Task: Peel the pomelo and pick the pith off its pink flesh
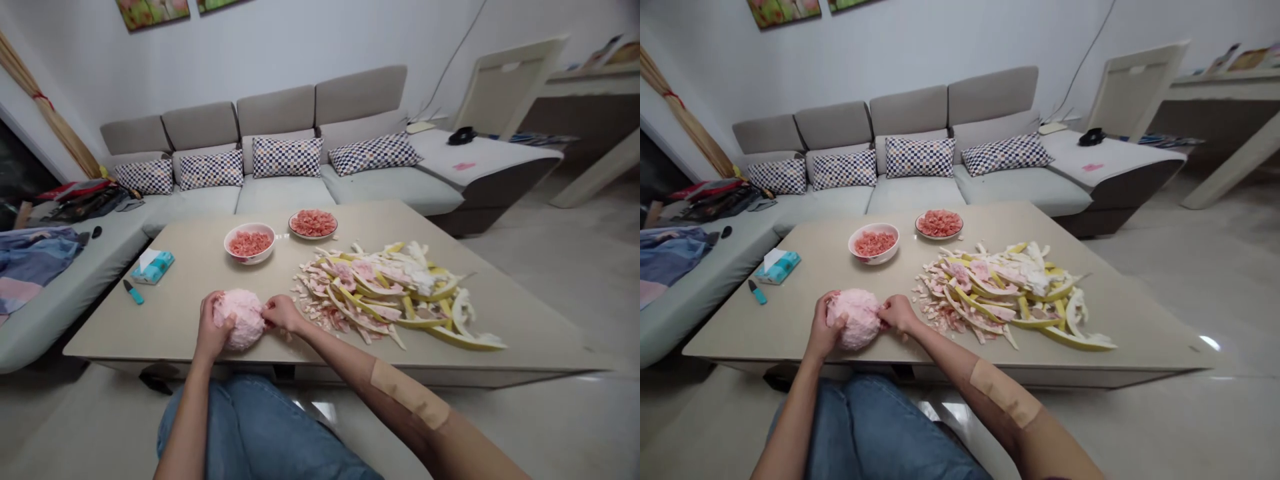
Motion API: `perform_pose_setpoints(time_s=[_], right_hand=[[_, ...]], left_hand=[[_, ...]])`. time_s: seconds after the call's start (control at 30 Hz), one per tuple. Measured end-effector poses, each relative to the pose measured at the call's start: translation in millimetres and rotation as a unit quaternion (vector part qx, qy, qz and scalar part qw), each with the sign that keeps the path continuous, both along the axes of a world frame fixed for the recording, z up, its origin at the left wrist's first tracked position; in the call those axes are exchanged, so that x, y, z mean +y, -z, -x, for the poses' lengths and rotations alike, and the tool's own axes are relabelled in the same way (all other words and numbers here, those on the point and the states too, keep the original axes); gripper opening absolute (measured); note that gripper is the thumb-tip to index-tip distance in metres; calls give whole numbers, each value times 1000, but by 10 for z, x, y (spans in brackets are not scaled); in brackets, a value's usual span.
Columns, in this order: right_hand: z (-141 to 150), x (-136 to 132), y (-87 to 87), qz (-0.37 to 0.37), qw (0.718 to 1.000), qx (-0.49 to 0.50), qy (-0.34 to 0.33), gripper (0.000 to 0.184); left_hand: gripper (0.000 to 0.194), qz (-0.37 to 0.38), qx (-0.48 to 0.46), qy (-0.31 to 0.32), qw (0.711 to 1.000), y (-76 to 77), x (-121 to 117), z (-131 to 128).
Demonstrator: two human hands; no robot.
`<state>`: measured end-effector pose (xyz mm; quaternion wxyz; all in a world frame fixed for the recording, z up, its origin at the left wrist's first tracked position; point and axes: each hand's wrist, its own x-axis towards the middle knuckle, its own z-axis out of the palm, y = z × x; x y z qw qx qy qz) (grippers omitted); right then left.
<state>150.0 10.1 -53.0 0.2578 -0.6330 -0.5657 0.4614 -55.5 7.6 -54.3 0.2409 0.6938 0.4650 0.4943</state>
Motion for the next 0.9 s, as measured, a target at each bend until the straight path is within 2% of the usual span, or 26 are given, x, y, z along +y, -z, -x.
perform_pose_setpoints(time_s=[0.1, 0.2, 0.3, 0.37, 0.47, 0.67, 0.8, 0.9], right_hand=[[-41, -14, -97, 24, 999, 42, -23, 20], [-106, -45, -170, 26, 996, 73, -48, 15], [-130, -47, -164, 13, 996, 71, -51, 12], [-120, -27, -127, 5, 997, 59, -49, 13], [-100, 11, -65, -1, 998, 43, -53, 17], [-74, 84, 18, -38, 999, 6, -39, 11], [-60, 120, 77, -21, 999, 25, -19, 21], [-91, 122, 51, 2, 998, 51, -25, 22]], left_hand=[[55, 19, 2, 0, 1000, -39, -16, 56], [55, 43, 27, -9, 999, -148, -56, 49], [55, 64, 24, -71, 995, -248, -85, -75], [55, 51, 25, -103, 993, -274, -83, -180], [48, 35, 50, -106, 992, -258, -65, -267], [43, 33, 47, -80, 995, -232, -58, -220], [42, 28, 30, -77, 996, -222, -57, -205], [44, 40, 7, -70, 997, -183, -62, -153]])
